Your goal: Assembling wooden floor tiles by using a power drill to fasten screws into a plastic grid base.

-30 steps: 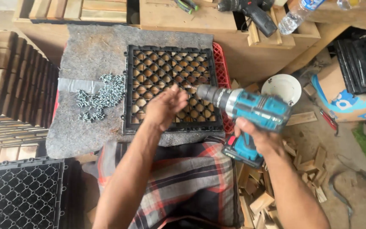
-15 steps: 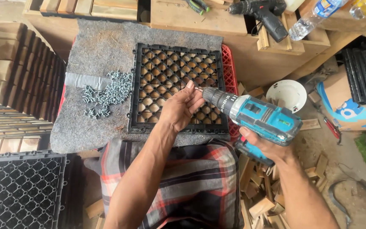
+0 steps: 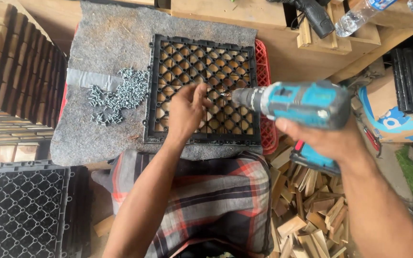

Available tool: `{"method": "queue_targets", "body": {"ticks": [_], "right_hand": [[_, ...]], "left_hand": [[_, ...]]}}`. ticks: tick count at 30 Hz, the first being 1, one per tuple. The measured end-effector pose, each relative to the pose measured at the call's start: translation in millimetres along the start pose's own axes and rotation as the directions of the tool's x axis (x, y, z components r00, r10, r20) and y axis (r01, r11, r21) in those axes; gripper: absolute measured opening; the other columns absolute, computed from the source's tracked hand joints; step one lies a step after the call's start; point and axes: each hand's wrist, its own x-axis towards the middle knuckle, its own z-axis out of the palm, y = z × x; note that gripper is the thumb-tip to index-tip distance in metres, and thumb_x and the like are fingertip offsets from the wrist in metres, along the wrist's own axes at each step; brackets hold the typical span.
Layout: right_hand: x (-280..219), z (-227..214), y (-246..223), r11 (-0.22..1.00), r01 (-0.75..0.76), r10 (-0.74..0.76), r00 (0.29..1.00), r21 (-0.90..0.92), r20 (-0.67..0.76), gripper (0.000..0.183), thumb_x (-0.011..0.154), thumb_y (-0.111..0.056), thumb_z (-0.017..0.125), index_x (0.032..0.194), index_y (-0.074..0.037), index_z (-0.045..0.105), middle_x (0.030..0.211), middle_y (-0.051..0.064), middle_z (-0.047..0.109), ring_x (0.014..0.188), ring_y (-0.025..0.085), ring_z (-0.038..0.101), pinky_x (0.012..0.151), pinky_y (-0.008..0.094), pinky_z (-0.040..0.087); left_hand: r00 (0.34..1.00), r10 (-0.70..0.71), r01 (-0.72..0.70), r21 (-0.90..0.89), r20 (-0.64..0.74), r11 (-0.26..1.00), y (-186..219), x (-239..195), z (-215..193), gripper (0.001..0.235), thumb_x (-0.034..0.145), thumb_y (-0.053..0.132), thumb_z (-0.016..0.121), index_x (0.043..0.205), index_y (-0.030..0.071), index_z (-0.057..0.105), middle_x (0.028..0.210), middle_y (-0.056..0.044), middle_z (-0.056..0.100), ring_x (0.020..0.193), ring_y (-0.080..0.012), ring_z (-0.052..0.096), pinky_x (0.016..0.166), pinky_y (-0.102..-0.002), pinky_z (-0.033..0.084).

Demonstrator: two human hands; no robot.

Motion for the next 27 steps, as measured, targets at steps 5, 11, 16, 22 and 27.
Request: {"method": "queue_targets", "body": {"ticks": [5, 11, 16, 22, 27], "right_hand": [[42, 0, -12, 0.843, -0.527, 0.536, 0.839, -0.108, 0.095, 0.024, 0.088, -0.016, 0.08, 0.107, -0.007, 0.069, 0.083, 0.01, 0.073, 0.052, 0.018, 0.065, 0.048, 0.032, 0.061], [76, 9, -30, 0.766, -0.58, 0.632, 0.759, -0.277, 0.158, 0.018, 0.091, -0.018, 0.079, 0.103, -0.008, 0.072, 0.074, 0.01, 0.071, 0.049, 0.019, 0.062, 0.053, 0.036, 0.062], [91, 21, -32, 0.726, -0.598, 0.674, 0.716, -0.34, 0.179, 0.021, 0.088, -0.027, 0.082, 0.1, -0.011, 0.074, 0.063, 0.009, 0.069, 0.048, 0.018, 0.06, 0.056, 0.035, 0.058], [119, 26, -30, 0.661, -0.646, 0.748, 0.608, -0.382, 0.265, 0.047, 0.089, -0.022, 0.078, 0.133, -0.017, 0.063, 0.097, 0.008, 0.071, 0.058, 0.018, 0.055, 0.052, 0.034, 0.056], [136, 23, -27, 0.692, -0.581, 0.717, 0.622, -0.43, 0.315, 0.015, 0.093, -0.019, 0.08, 0.101, -0.008, 0.074, 0.071, 0.01, 0.061, 0.054, 0.021, 0.05, 0.052, 0.037, 0.052]], "left_hand": [[0.928, 0.339, -0.306, 0.836, 0.155, 0.456, -65, 29, 3, 0.101, 0.082, 0.079, 0.054, 0.152, 0.008, 0.036, 0.153, -0.014, 0.031, 0.14, -0.0327, 0.02, 0.111, -0.058, 0.016], [0.941, 0.247, -0.295, 0.921, 0.233, 0.254, -88, 35, 7, 0.138, 0.069, 0.104, 0.041, 0.163, 0.007, 0.014, 0.171, -0.016, 0.002, 0.156, -0.0365, -0.009, 0.119, -0.069, -0.008], [0.914, 0.347, -0.305, 0.921, 0.211, 0.243, -99, 36, 7, 0.137, 0.07, 0.104, 0.039, 0.163, 0.006, 0.017, 0.171, -0.016, 0.007, 0.157, -0.0377, -0.004, 0.12, -0.069, -0.007], [0.916, 0.34, -0.323, 0.895, 0.213, 0.307, -71, 27, -3, 0.136, 0.069, 0.1, 0.052, 0.162, 0.005, 0.021, 0.171, -0.017, 0.009, 0.157, -0.0376, -0.003, 0.119, -0.071, -0.008], [0.889, 0.458, -0.353, 0.609, -0.018, 0.71, -7, 10, -51, 0.057, 0.091, 0.038, 0.079, 0.133, 0.004, 0.063, 0.143, -0.015, 0.062, 0.133, -0.0274, 0.056, 0.117, -0.047, 0.038]]}}
